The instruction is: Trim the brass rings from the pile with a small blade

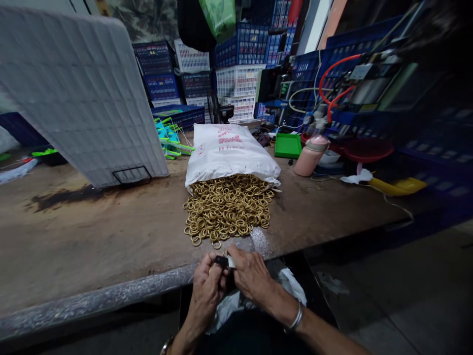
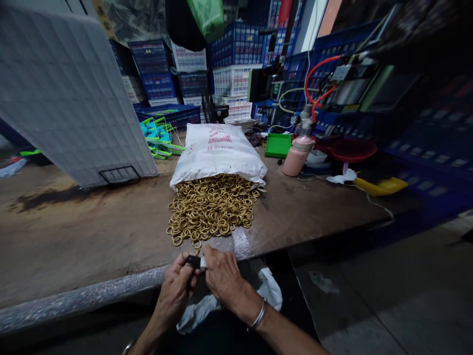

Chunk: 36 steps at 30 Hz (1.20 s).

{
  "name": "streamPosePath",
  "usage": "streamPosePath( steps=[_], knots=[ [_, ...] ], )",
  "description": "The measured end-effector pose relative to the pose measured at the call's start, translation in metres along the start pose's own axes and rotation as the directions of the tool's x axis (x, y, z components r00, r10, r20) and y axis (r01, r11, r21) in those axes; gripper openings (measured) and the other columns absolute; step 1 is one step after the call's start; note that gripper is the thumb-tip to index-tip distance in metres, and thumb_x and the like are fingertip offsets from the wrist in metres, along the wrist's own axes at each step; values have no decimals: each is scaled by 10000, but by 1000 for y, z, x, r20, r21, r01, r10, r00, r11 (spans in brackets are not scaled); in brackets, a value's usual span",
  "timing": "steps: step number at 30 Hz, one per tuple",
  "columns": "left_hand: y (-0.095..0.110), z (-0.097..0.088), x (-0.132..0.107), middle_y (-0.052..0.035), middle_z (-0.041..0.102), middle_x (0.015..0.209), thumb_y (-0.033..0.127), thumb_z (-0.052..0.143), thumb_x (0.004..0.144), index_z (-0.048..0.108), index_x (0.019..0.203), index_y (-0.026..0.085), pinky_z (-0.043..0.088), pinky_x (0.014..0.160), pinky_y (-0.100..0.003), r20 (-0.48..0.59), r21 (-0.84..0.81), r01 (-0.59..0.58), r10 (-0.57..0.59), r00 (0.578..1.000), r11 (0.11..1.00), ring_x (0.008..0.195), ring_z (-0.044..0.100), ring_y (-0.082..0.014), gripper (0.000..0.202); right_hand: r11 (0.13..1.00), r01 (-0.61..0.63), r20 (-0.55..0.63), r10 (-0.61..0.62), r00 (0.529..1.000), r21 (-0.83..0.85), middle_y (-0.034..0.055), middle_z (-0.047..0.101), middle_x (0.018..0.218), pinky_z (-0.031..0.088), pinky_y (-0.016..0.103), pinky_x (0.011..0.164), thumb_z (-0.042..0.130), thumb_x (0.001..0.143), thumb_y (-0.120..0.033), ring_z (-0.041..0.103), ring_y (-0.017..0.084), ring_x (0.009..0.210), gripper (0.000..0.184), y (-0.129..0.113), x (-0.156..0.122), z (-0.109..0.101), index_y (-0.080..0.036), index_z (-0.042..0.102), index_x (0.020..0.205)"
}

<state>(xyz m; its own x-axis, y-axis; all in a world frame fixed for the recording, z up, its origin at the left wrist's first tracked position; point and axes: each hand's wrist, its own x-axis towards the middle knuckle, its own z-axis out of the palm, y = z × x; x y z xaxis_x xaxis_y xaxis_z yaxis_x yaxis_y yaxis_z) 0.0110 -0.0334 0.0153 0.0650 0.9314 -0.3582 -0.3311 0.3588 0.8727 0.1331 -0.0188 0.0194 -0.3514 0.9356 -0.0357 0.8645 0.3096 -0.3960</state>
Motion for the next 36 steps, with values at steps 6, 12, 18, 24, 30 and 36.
streamPosePath(
  steps=[6, 12, 18, 24, 30, 36],
  knots=[
    [-1, 1, -10, 80, 443, 474, 499, 579, 679, 437, 663, 181, 197, 334, -144, -21, 117, -34, 36, 999, 993, 332, 295, -19, 348, 996, -70, -42, 68, 997, -54, 53, 608, 707, 268, 265, 555, 358, 702, -66, 539, 173, 628, 276, 16, 8, 3, -163, 480, 930],
    [0, -8, -16, 54, 501, 555, 444, 601, 698, 468, 684, 177, 234, 333, -151, 76, -118, 48, -39, 996, 992, 360, 334, -26, 299, 994, -103, -151, 98, 984, -25, 24, 575, 646, 244, 248, 529, 378, 715, -76, 508, 144, 570, 204, 44, 14, -6, -167, 464, 876],
    [3, -19, -4, -40, 597, 769, 350, 644, 684, 546, 747, 133, 333, 399, -164, 2, -283, 74, -76, 997, 956, 548, 497, -78, 247, 996, -68, -138, 75, 988, 57, 36, 587, 854, 294, 247, 611, 452, 789, -207, 532, 157, 736, 109, 30, 10, 11, -196, 468, 897],
    [8, -26, 3, 0, 572, 701, 274, 652, 671, 563, 846, 171, 331, 401, -160, 69, -413, 157, -142, 988, 897, 554, 510, -87, 222, 997, -75, -117, 72, 990, -24, 45, 547, 941, 299, 269, 637, 455, 780, -184, 504, 168, 771, 196, 31, 8, 34, -216, 483, 971],
    [3, -22, 8, -1, 562, 679, 279, 689, 638, 554, 698, 134, 329, 391, -143, 66, -430, 218, -210, 975, 876, 564, 518, -82, 207, 992, -63, -109, 76, 991, 113, 29, 557, 820, 292, 245, 591, 423, 727, -94, 498, 144, 696, 183, 35, 15, 23, -187, 462, 879],
    [0, -6, 14, 21, 543, 621, 312, 705, 617, 533, 728, 147, 315, 356, -142, 35, -219, 167, -163, 986, 961, 488, 493, -72, 263, 903, 87, -171, -15, 985, 420, -15, 555, 692, 328, 210, 572, 414, 733, -74, 507, 116, 611, 151, 27, 19, 7, -203, 431, 809]
  ],
)
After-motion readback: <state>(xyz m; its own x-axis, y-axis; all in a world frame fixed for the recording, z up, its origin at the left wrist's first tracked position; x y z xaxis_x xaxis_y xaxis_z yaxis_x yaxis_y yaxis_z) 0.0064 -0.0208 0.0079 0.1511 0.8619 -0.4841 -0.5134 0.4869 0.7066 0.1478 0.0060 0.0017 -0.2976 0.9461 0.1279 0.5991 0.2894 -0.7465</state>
